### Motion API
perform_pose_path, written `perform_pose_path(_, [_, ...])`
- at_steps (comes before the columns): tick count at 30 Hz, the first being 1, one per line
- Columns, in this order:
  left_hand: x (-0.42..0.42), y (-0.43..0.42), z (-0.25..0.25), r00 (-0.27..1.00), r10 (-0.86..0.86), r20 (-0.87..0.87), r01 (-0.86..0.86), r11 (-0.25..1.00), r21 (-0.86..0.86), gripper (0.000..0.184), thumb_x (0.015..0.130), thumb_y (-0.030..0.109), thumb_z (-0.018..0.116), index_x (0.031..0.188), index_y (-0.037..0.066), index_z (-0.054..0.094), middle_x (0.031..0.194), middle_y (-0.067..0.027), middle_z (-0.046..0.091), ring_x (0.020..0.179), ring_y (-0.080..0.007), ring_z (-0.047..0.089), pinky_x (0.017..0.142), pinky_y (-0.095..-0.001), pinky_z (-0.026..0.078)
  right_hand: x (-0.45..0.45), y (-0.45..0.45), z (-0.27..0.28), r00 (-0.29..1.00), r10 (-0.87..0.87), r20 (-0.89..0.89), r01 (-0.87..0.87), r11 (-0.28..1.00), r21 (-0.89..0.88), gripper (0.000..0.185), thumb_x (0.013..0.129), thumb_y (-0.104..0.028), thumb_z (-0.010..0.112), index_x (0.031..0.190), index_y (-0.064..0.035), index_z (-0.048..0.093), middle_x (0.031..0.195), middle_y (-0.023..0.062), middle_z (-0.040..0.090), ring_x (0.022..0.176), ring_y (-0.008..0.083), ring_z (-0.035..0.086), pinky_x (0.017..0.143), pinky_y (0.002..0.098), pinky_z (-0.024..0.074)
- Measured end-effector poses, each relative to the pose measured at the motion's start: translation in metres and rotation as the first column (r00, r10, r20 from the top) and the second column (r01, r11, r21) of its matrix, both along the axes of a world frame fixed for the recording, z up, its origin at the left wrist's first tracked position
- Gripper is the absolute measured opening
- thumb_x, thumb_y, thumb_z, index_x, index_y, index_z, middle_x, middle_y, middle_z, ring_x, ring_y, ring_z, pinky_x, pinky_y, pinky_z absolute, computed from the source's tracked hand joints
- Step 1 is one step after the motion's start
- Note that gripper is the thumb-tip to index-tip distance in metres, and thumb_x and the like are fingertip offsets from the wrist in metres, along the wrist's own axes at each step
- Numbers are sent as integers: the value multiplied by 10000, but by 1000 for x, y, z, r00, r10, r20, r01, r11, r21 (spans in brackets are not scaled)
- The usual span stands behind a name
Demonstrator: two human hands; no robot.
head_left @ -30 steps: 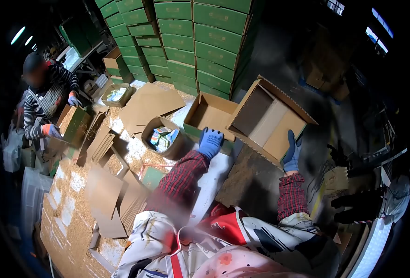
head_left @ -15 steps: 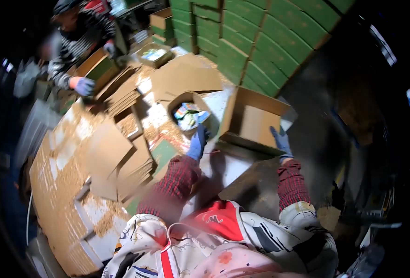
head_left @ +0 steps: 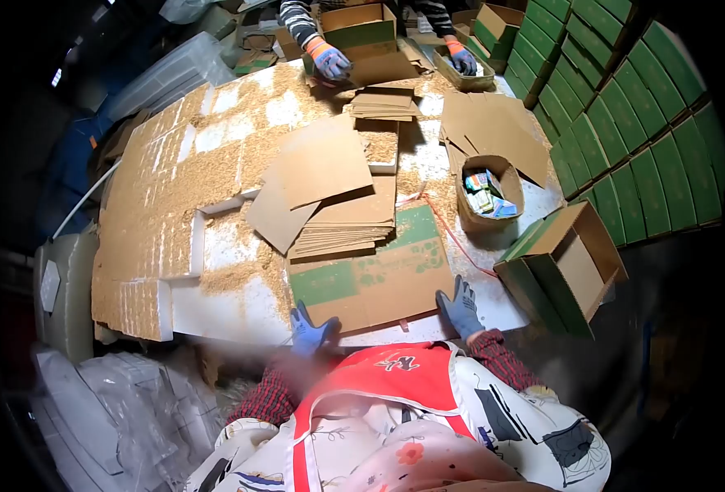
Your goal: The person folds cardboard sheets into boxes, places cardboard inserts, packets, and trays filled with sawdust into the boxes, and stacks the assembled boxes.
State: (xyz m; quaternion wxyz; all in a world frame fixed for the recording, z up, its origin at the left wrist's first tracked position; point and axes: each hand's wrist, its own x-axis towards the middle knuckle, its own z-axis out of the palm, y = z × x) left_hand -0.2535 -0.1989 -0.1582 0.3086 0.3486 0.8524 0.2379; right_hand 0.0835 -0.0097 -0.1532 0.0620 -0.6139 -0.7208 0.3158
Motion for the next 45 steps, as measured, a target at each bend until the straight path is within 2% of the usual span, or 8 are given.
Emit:
perform_pose_path(11, [-48, 2, 201, 562, -619, -549, 750, 660, 24, 547, 731, 125, 613, 1268, 129, 509, 1131, -147, 578, 981, -306, 572, 844, -410, 461, -15, 56, 169, 445, -259, -858, -199, 905, -376, 339, 909, -230, 536, 1230, -122, 526, 1083, 24, 562, 743, 96, 560, 588, 211, 450])
perform_pose_path(13, [-47, 8, 245, 589, -728, -351, 789, 612, 53, 551, 757, 178, 637, 1287, 122, 495, 1146, -164, 575, 978, -321, 582, 837, -403, 473, -49, 61, 199, 126, -509, -852, -195, 829, -524, 427, 944, -265, 486, 1348, -149, 408, 1227, 47, 519, 979, 160, 573, 735, 264, 485])
perform_pose_path(19, [-46, 26, 194, 582, -758, 294, 679, 652, 337, 828, 819, 417, 651, 1425, 11, 259, 1408, -199, 375, 1316, -260, 359, 1088, -361, 268, -179, 53, 137, 630, -115, -768, 143, 989, -31, 872, 856, -429, 629, 1428, 55, 183, 1449, 173, 292, 1292, 226, 353, 1010, 293, 344])
perform_pose_path(25, [-55, 31, 222, -37, -313, 949, -84, 947, 309, 750, 807, 253, 640, 1422, 19, 280, 1396, -145, 401, 1280, -217, 397, 1075, -321, 283, -147, 58, 129, 556, -178, -812, 159, 982, -106, 640, 838, -282, 696, 1293, 62, 405, 1151, 119, 548, 1026, 169, 523, 879, 276, 437])
perform_pose_path(34, [-19, 65, 168, 996, -77, 49, 9, 613, 790, 532, 909, 267, 534, 1345, 0, 387, 1306, -173, 460, 1219, -264, 426, 1038, -386, 314, -127, 9, 187, 789, 605, -108, -560, 779, 281, 436, 773, -359, 716, 1078, -57, 635, 974, 148, 525, 820, 290, 551, 722, 344, 458])
perform_pose_path(39, [9, 112, 168, 473, -592, -653, 858, 141, 494, 467, 887, 370, 537, 1245, 72, 518, 1308, -171, 446, 1220, -361, 400, 1037, -483, 295, -73, 25, 185, 596, 55, -801, -504, 802, -320, 906, 668, -321, 811, 1389, -11, 358, 1371, 81, 434, 1242, 199, 435, 991, 322, 384])
perform_pose_path(43, [15, 135, 112, 493, -798, -345, 832, 318, 455, 441, 895, 416, 525, 1149, 61, 583, 1248, -145, 523, 1072, -303, 533, 914, -429, 427, -31, -15, 195, 656, 251, -712, -514, 839, -178, 1100, 560, -255, 874, 1441, -26, 257, 1467, 94, 302, 1345, 230, 305, 1061, 383, 303])
perform_pose_path(45, [12, 158, 60, 280, -752, 597, 364, 658, 659, 500, 919, 448, 500, 1170, 22, 570, 1195, -105, 557, 1034, -237, 573, 905, -386, 451, -68, -28, 197, 706, -28, -707, -246, 927, -283, 945, 673, -262, 820, 1415, -3, 296, 1418, 124, 365, 1298, 230, 374, 1043, 372, 329])
